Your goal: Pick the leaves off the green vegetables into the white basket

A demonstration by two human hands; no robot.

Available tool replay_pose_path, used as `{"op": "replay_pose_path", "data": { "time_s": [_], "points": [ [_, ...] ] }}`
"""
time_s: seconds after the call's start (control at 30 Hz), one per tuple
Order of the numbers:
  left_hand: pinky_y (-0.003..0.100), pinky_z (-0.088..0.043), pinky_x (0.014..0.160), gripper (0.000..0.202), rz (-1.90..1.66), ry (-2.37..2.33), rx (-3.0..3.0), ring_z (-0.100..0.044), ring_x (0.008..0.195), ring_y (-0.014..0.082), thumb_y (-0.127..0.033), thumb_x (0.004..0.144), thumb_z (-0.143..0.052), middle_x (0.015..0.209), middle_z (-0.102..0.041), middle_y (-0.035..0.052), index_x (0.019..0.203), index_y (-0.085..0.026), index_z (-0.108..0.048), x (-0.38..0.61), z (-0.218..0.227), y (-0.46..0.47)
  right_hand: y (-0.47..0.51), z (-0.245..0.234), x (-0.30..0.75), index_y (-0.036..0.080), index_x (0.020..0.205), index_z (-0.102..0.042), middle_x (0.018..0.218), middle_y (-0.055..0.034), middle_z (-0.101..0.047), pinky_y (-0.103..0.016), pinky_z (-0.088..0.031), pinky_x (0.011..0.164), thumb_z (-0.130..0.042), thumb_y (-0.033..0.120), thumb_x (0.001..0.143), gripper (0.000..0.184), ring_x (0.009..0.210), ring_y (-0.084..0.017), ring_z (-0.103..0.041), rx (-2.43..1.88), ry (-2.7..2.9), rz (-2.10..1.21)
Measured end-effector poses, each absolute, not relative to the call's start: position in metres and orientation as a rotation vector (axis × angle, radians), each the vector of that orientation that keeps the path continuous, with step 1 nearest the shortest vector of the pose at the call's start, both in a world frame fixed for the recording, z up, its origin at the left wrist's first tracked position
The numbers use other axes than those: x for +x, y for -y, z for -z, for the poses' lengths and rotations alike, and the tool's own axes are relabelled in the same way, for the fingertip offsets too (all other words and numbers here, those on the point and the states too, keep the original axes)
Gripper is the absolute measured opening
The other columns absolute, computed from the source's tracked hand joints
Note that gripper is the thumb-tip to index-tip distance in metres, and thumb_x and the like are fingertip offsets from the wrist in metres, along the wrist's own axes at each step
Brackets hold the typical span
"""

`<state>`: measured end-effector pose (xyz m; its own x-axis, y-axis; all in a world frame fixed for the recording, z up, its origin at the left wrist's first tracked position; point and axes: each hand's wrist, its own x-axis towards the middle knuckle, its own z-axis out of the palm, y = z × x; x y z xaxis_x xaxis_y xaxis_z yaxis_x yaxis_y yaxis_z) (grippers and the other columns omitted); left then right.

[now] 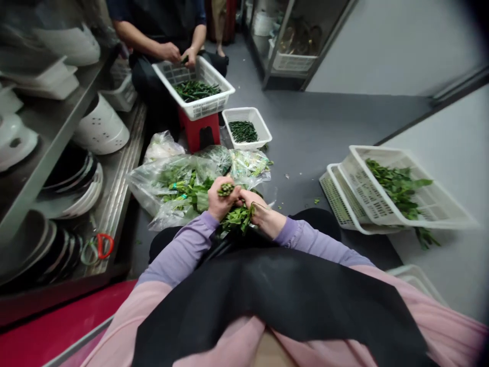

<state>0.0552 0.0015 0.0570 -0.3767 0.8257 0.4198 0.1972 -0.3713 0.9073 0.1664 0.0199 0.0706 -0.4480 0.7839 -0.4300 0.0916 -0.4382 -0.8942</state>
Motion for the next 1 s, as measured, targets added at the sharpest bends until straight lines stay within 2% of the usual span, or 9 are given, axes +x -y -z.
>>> {"op": "replay_pose_path", "data": {
  "time_s": [0.17,0.3,0.4,0.5,0.63,0.73,0.83,0.9,1.0],
  "points": [
    [0.024,-0.042,0.061,0.033,-1.759,-1.247,1.087,-0.050,0.059,0.0106,-0.049,0.077,-0.057,0.066,-0.054,0.0006,0.068,-0.016,-0.056,0.061,-0.057,-0.005,-0.024,-0.082,0.179,0.020,0.055,-0.037,0.049,0.0048,-0.033,-0.021,-0.022,0.043,-0.045,0.023,0.069,0.017,0.043,-0.006,-0.026,-1.121,1.262,-2.013],
    [0.022,-0.041,0.061,0.030,-1.769,-1.283,1.107,-0.050,0.059,0.0097,-0.044,0.070,-0.067,0.065,-0.055,-0.0001,0.067,-0.016,-0.058,0.067,-0.061,-0.005,-0.017,-0.081,0.182,0.022,0.056,-0.031,0.048,0.0055,-0.027,-0.023,-0.023,0.042,-0.037,0.033,0.074,0.022,0.041,-0.008,-0.023,-1.218,1.210,-1.989],
    [0.023,-0.040,0.057,0.034,-1.728,-1.200,0.995,-0.048,0.055,0.0090,-0.048,0.073,-0.063,0.061,-0.054,-0.0002,0.064,-0.016,-0.057,0.069,-0.062,-0.008,-0.018,-0.082,0.189,0.022,0.056,-0.031,0.048,0.0050,-0.026,-0.024,-0.024,0.045,-0.037,0.036,0.076,0.025,0.043,-0.008,-0.024,-1.131,1.450,-1.952],
    [0.023,-0.039,0.054,0.039,-1.593,-1.104,0.903,-0.046,0.051,0.0088,-0.050,0.073,-0.060,0.057,-0.052,-0.0002,0.059,-0.015,-0.055,0.068,-0.057,-0.011,-0.029,-0.083,0.205,0.019,0.052,-0.036,0.049,0.0037,-0.033,-0.025,-0.023,0.052,-0.048,0.030,0.070,0.024,0.049,-0.008,-0.027,-0.983,1.993,-1.629],
    [0.024,-0.038,0.054,0.038,-1.396,-1.179,0.967,-0.045,0.052,0.0089,-0.049,0.072,-0.062,0.056,-0.051,-0.0004,0.058,-0.014,-0.056,0.069,-0.053,-0.008,-0.042,-0.074,0.221,0.018,0.052,-0.038,0.051,0.0029,-0.038,-0.026,-0.022,0.056,-0.050,0.025,0.068,0.021,0.052,-0.009,-0.027,-0.882,2.535,-1.103],
    [0.023,-0.038,0.055,0.033,-1.406,-1.283,1.103,-0.046,0.054,0.0091,-0.046,0.068,-0.067,0.058,-0.052,-0.0006,0.062,-0.014,-0.058,0.075,-0.057,-0.003,-0.041,-0.065,0.224,0.018,0.052,-0.038,0.051,0.0029,-0.039,-0.025,-0.025,0.055,-0.048,0.024,0.069,0.020,0.052,-0.009,-0.031,-0.972,2.399,-1.349],
    [0.023,-0.039,0.058,0.030,-1.464,-1.320,1.170,-0.048,0.058,0.0100,-0.042,0.064,-0.070,0.061,-0.054,-0.0003,0.066,-0.015,-0.059,0.083,-0.059,-0.004,-0.034,-0.062,0.227,0.019,0.054,-0.036,0.049,0.0037,-0.035,-0.024,-0.028,0.051,-0.038,0.024,0.075,0.022,0.048,-0.009,-0.031,-1.121,2.065,-1.652],
    [0.024,-0.040,0.058,0.030,-1.466,-1.308,1.110,-0.048,0.058,0.0104,-0.044,0.067,-0.067,0.061,-0.054,0.0000,0.064,-0.015,-0.058,0.089,-0.056,-0.008,-0.030,-0.063,0.233,0.019,0.056,-0.037,0.050,0.0040,-0.035,-0.023,-0.029,0.049,-0.034,0.024,0.077,0.022,0.046,-0.009,-0.031,-1.113,1.961,-1.717],
    [0.024,-0.039,0.057,0.033,-1.423,-1.282,1.053,-0.047,0.055,0.0100,-0.046,0.069,-0.064,0.059,-0.053,-0.0002,0.061,-0.015,-0.055,0.098,-0.051,-0.017,-0.030,-0.065,0.247,0.017,0.060,-0.046,0.056,0.0026,-0.044,-0.022,-0.032,0.052,-0.039,0.025,0.077,0.020,0.051,-0.009,-0.038,-1.056,1.834,-1.793]
  ]
}}
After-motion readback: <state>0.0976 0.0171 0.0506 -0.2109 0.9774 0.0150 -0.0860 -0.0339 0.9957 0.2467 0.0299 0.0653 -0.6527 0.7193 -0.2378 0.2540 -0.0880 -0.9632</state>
